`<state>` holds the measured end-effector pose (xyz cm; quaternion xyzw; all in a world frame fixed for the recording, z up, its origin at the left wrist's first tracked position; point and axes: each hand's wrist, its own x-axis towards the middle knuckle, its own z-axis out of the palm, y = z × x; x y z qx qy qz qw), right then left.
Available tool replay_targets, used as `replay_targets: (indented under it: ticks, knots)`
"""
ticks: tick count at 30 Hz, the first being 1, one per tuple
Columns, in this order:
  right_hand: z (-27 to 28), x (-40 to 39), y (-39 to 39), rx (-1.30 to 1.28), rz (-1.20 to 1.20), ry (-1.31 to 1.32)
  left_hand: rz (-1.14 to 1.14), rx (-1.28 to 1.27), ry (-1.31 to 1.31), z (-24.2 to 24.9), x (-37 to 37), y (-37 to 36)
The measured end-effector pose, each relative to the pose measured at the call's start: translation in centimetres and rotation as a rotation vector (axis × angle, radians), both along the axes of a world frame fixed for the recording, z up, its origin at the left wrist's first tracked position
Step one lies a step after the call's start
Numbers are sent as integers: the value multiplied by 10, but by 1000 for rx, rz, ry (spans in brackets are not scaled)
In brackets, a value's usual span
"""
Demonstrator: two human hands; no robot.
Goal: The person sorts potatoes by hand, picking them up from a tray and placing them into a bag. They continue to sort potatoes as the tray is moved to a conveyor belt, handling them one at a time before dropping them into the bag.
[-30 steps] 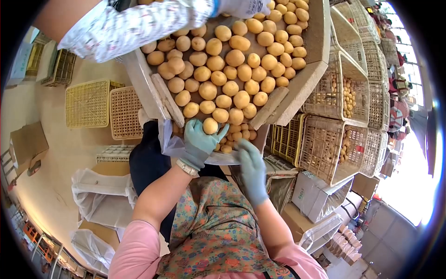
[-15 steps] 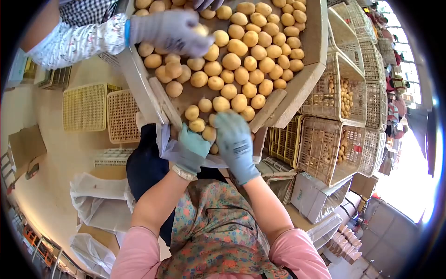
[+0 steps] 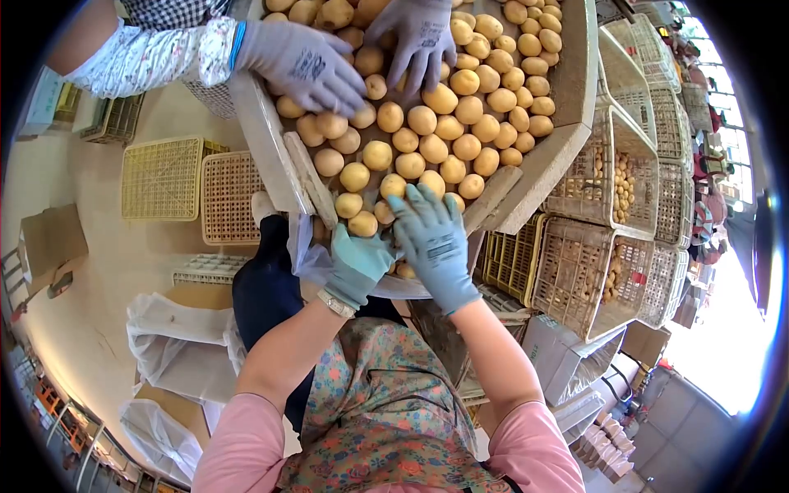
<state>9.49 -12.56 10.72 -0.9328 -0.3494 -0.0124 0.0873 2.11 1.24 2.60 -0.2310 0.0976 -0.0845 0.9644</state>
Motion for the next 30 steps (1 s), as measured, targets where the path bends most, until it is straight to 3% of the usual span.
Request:
replay_targets:
  ticks: [1, 4, 6, 9, 11, 12, 14, 15, 16, 18, 20, 21, 22, 24, 26, 28, 30]
  knots:
    - [2, 6, -2, 86, -52, 7, -150, 363, 344, 20, 3, -1]
    - [8, 36, 18, 126, -133, 29, -106, 145, 211, -4, -4, -3]
    - [1, 53, 42, 84, -167, 64, -115, 223, 252, 5, 0, -4]
    - [-1, 75, 72, -121, -179, -98, -122, 246, 286, 6, -1, -4]
    - [13, 88, 85, -346, -274, 233, -113, 203, 278, 5, -5, -5]
    - [9, 91, 81, -346, -276, 233, -103, 183, 276, 3, -5, -5]
    - [1, 97, 63, -7, -206, 248, -82, 139, 270, 2, -5, -5]
    - [16, 86, 51, 294, -203, 297, -81, 135, 269, 3, -4, -4]
    - [28, 73, 44, 287, -195, 296, -86, 143, 240, 3, -3, -3]
    - [45, 41, 33, 1377, -558, 1023, -80, 149, 226, 5, -4, -2]
    - [55, 8, 20, 1675, -646, 1360, -90, 124, 226, 7, -3, -1]
    - [51, -4, 1, 1525, -509, 1505, -101, -74, 272, 5, -3, 1]
    - [59, -6, -14, 1241, -630, 1581, -103, -73, 269, 4, -2, 1]
    - [105, 15, -31, 847, -654, 1340, -52, 28, 139, 4, -2, -2]
    - [75, 40, -98, 1928, -562, 1135, -63, 143, 201, 12, 3, -2]
    - [85, 63, -119, 2372, -557, 705, -82, 259, 255, 14, 1, -4]
    - [83, 62, -97, 2094, -602, 693, -32, 281, 173, 3, 2, -3]
